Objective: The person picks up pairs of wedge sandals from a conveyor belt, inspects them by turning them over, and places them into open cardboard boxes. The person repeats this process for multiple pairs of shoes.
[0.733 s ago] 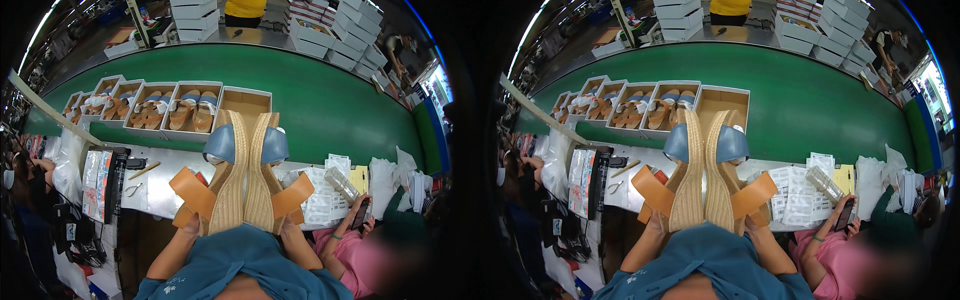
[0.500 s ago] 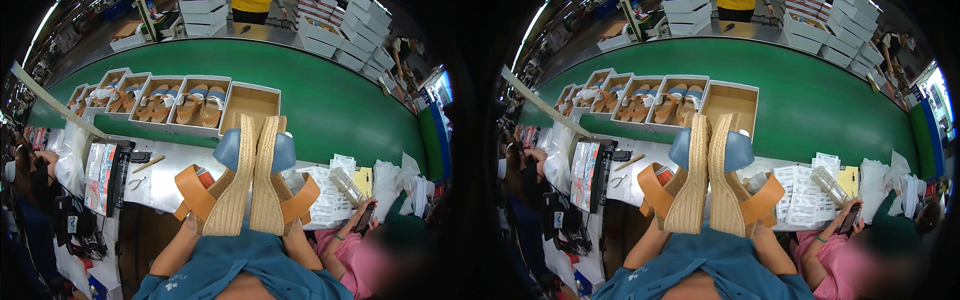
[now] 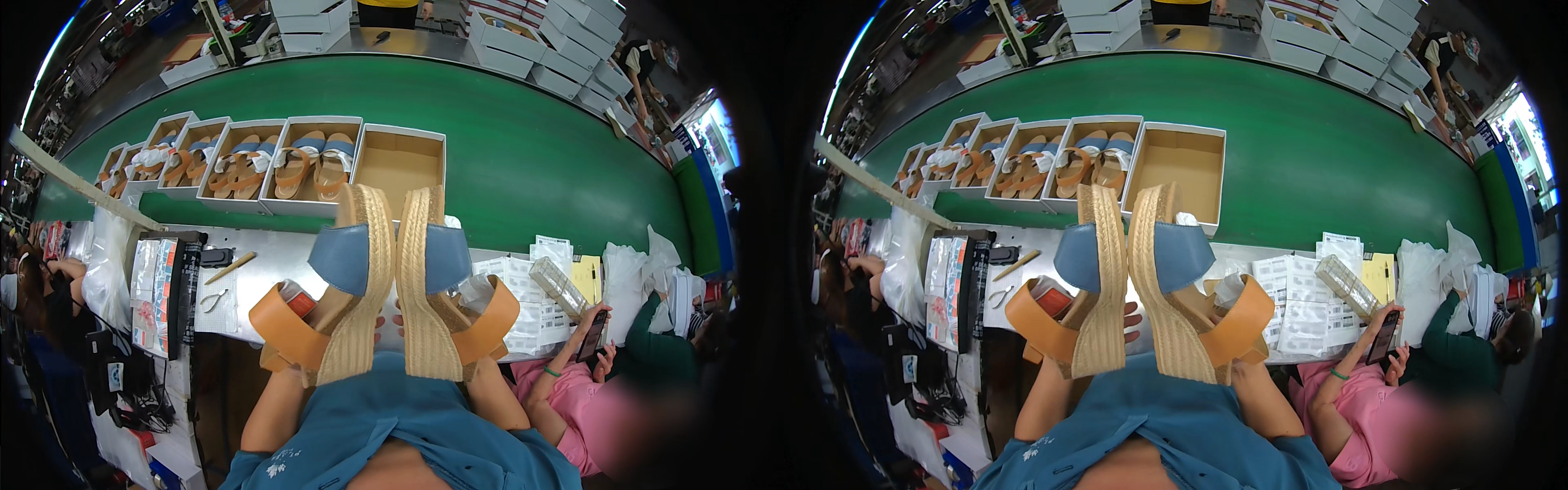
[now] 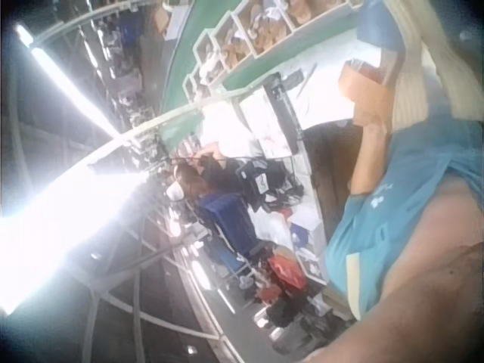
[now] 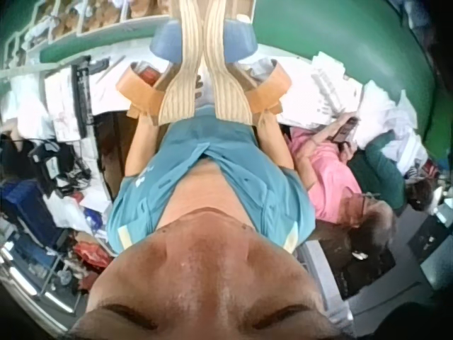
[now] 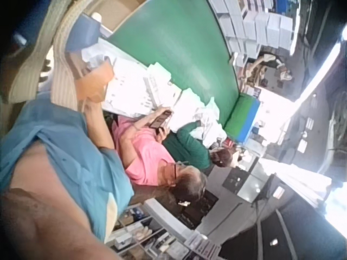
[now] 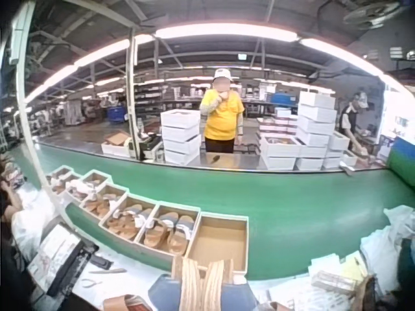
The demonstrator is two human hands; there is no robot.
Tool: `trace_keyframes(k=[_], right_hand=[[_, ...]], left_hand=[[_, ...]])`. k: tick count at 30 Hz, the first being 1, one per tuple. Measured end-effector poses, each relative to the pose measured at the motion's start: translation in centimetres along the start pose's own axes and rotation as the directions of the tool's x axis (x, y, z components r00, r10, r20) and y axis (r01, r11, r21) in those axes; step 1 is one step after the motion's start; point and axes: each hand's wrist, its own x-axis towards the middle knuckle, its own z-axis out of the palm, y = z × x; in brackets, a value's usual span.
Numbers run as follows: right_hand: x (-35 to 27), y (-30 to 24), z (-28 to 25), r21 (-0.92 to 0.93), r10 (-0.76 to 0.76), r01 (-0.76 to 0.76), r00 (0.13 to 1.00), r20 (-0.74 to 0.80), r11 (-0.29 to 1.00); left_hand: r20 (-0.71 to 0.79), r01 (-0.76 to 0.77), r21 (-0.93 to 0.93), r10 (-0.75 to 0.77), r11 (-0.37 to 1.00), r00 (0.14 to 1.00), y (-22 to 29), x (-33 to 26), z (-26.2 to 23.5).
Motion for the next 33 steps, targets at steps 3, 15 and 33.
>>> trace_keyframes(k=[3,15,33], right_hand=[[0.3,-3.3,3.0,-0.298,-0.155,0.196,0.976,0.155,0.934],[1.8,-5.4,4.2,-0.826,-0.511,0.367,0.852,0.113,0.428],[3.7,-10.7,4.0,-0.387,-0.166,0.243,0.961,0.222,0.889]], left_hand=[[0.013,-0.292,0.489,0.327,0.822,0.945,0.0,-1.6,-1.7],[0.502,-0.237,0.86,0.663,-0.452,0.555,0.8,0.4,0.3],[0.144,-0.477,0.73,0.573,0.489,0.807,5.4,-1.5,2.0]])
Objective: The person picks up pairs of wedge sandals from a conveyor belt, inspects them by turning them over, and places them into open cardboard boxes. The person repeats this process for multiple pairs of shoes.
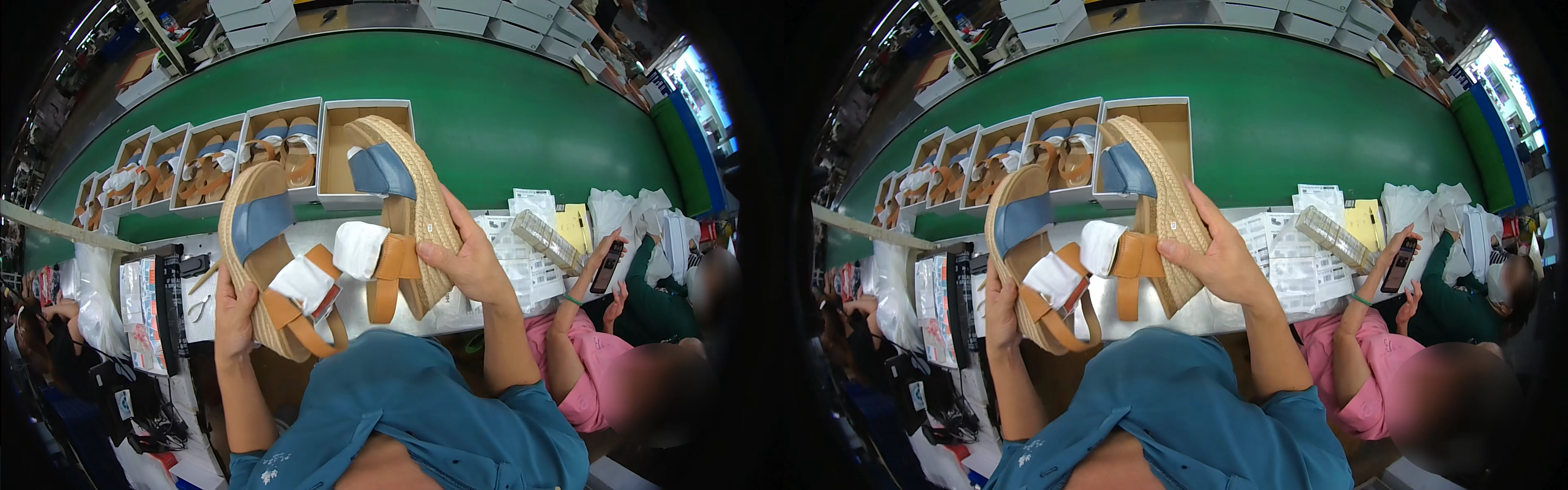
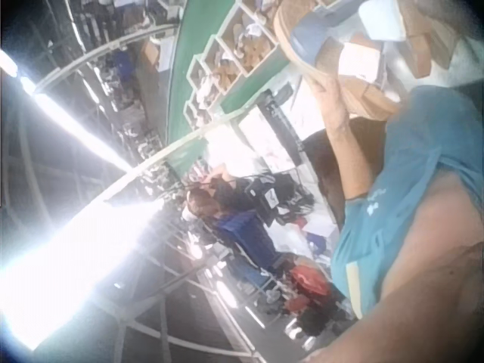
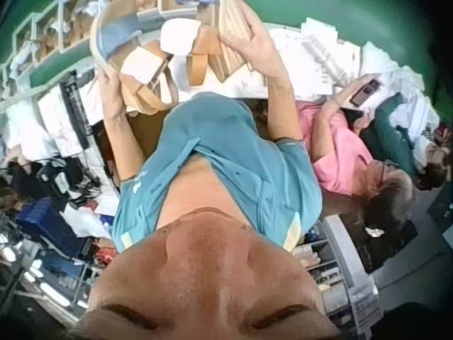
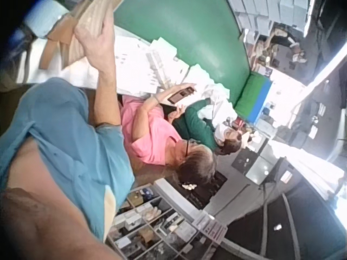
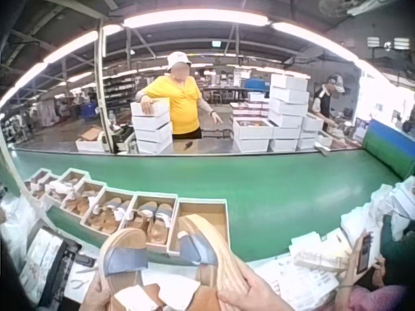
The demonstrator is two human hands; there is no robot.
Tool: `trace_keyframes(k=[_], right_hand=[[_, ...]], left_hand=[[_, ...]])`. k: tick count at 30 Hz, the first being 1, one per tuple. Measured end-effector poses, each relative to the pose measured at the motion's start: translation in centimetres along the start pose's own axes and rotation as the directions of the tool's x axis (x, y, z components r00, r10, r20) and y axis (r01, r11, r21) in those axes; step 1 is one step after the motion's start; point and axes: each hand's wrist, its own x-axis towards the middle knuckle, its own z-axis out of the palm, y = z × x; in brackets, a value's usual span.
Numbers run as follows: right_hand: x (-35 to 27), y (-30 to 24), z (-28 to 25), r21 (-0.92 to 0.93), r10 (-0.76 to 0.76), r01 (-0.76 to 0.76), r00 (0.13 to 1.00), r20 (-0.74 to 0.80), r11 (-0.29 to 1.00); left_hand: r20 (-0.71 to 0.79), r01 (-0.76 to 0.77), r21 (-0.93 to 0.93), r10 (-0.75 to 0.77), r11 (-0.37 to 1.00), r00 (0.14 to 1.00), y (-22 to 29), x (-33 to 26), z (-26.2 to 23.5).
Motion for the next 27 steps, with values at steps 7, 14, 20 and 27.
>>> trace_keyframes(k=[7,14,20,27], right_hand=[[0.0,0.2,0.4,-0.224,-0.016,0.01,1.0,-0.025,0.974],[-0.5,0.0,0.9,-0.255,-0.051,0.037,0.998,-0.049,0.966],[-0.5,0.6,0.6,-0.212,-0.034,0.019,0.997,-0.068,0.977],[-0.1,1.6,1.3,-0.184,-0.014,-0.008,0.993,-0.119,0.983]], left_hand=[[0.008,-0.06,0.376,0.061,0.925,0.998,1.8,0.5,0.8],[-0.013,-0.049,0.41,0.059,0.911,0.998,2.0,0.6,1.3],[-0.024,-0.017,0.437,0.031,0.899,0.999,1.7,0.6,1.1],[-0.043,-0.053,0.463,0.083,0.885,0.996,2.3,0.5,1.7]])
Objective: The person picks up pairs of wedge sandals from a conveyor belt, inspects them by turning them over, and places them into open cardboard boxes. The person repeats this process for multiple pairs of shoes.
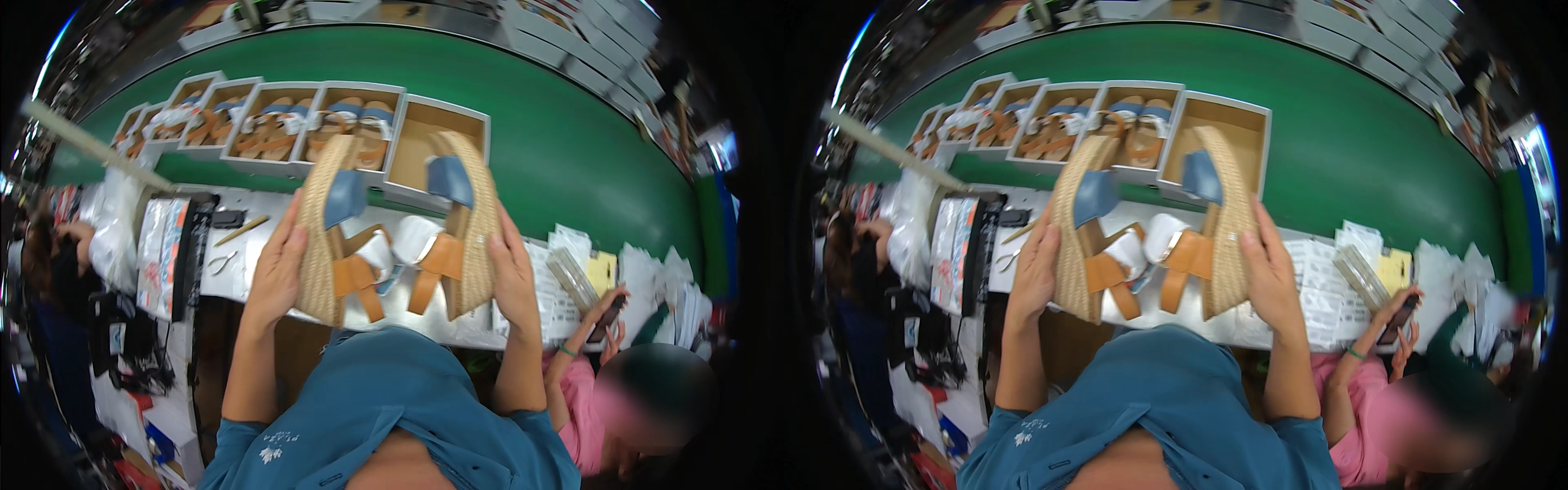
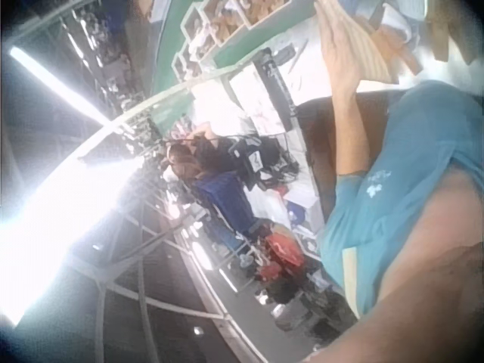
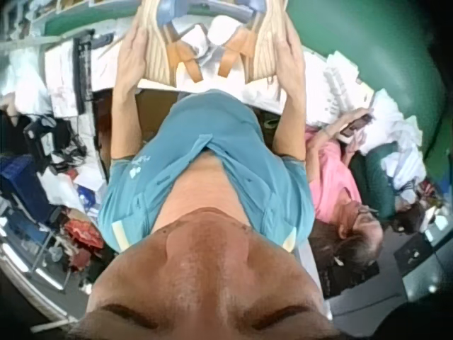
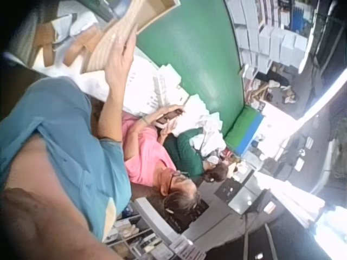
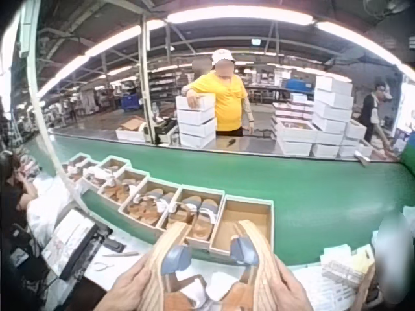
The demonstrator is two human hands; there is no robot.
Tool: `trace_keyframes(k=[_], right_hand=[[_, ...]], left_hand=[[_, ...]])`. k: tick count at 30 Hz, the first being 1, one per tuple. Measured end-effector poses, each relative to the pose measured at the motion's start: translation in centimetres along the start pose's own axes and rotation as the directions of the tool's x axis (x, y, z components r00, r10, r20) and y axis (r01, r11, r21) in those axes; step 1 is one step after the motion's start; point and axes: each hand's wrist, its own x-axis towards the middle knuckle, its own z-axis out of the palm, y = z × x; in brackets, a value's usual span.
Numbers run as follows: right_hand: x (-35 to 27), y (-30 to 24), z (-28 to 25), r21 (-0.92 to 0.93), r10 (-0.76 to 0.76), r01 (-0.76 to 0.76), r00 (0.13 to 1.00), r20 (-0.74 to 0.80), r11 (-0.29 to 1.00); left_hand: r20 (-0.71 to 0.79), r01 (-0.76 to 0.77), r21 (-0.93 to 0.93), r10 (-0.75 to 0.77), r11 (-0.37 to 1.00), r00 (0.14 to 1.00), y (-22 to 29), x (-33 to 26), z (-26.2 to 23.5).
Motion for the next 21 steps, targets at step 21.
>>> trace_keyframes(k=[21], right_hand=[[12.3,9.0,-1.2,0.938,0.045,-0.327,0.941,0.334,-0.117]], left_hand=[[-0.304,0.187,-0.229,-0.253,0.955,0.918,-3.9,-2.9,-2.5]])
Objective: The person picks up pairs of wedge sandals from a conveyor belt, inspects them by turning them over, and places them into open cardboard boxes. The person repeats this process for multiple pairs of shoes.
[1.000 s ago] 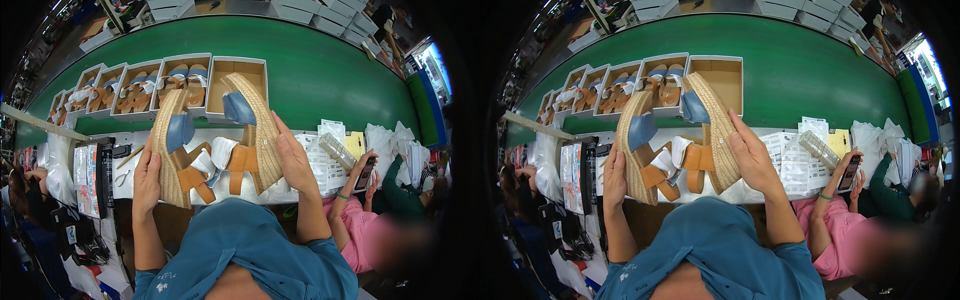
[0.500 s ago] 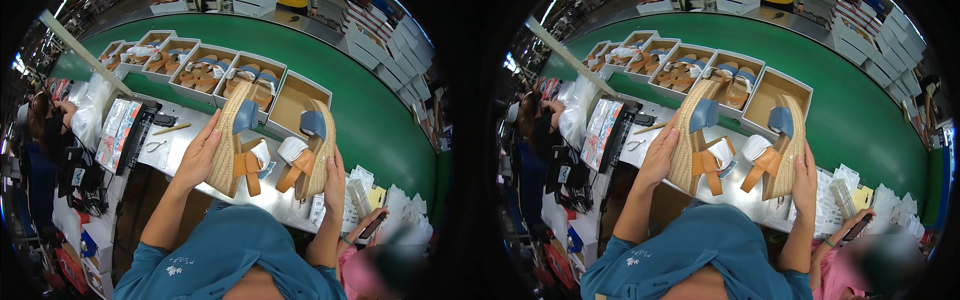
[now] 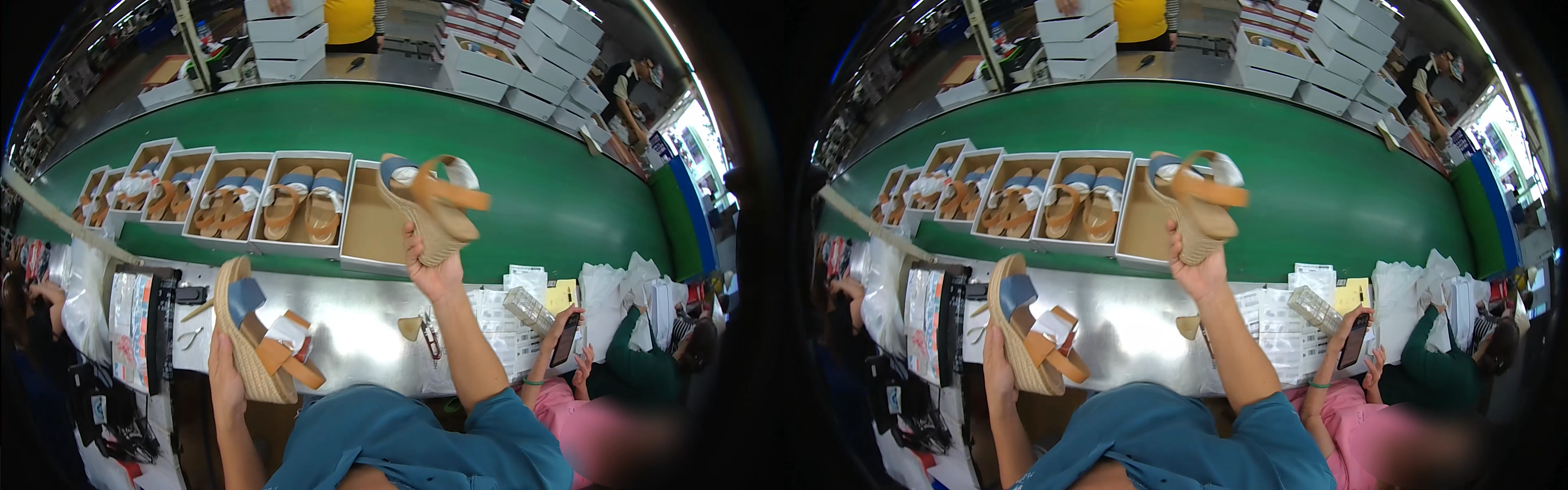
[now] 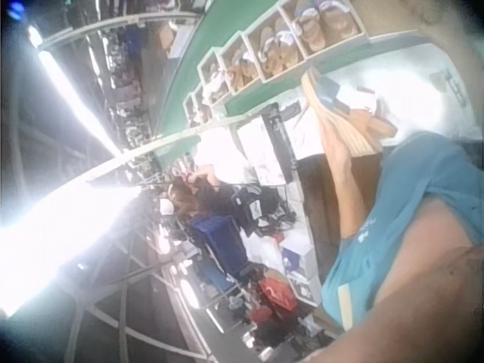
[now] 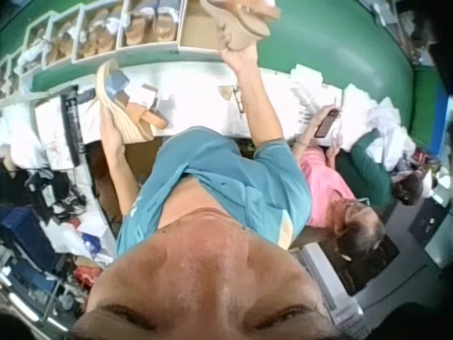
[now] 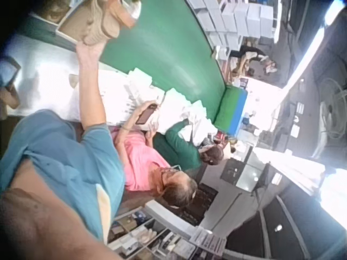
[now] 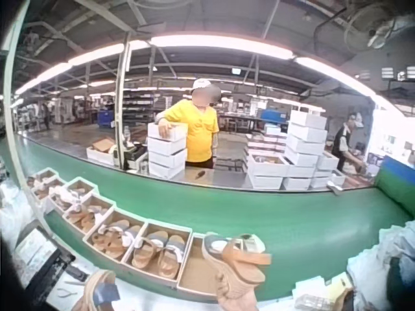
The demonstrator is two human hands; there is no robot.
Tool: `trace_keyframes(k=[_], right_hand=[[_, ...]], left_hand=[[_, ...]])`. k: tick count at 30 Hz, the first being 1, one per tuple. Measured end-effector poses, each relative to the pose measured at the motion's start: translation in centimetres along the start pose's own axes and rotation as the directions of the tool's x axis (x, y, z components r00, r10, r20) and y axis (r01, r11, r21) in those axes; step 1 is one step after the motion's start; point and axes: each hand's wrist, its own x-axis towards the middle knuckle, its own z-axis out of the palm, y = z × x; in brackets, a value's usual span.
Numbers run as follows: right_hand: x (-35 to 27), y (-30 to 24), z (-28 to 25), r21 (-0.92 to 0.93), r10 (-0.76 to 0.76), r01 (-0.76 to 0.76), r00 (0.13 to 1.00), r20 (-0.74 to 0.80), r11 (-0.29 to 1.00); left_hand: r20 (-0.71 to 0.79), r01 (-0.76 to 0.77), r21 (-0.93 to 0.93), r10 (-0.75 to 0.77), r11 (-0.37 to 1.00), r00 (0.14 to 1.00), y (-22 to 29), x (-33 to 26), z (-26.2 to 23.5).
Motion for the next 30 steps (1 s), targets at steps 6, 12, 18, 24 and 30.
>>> trace_keyframes(k=[6,12,18,24,30], right_hand=[[-1.6,2.9,4.8,0.56,0.155,-0.315,0.937,0.313,0.767],[-1.8,2.0,4.8,0.514,0.179,-0.342,0.923,0.341,0.786],[-1.5,1.1,3.5,0.47,0.181,-0.343,0.917,0.355,0.813],[-0.9,0.9,3.4,0.36,0.238,-0.435,0.846,0.476,0.825],[-1.4,1.0,4.0,0.373,0.251,-0.4,0.887,0.389,0.837]], left_hand=[[0.012,0.104,-0.111,-0.103,0.988,0.995,-2.2,0.0,1.2],[0.04,0.091,-0.07,-0.088,0.993,0.995,-2.3,0.8,2.3],[0.049,0.126,-0.085,-0.122,0.988,0.991,-2.4,1.8,2.6],[0.038,0.144,-0.04,-0.143,0.989,0.989,-1.9,2.1,3.0],[0.104,0.069,-0.003,-0.068,0.998,0.992,-1.9,2.4,3.8]])
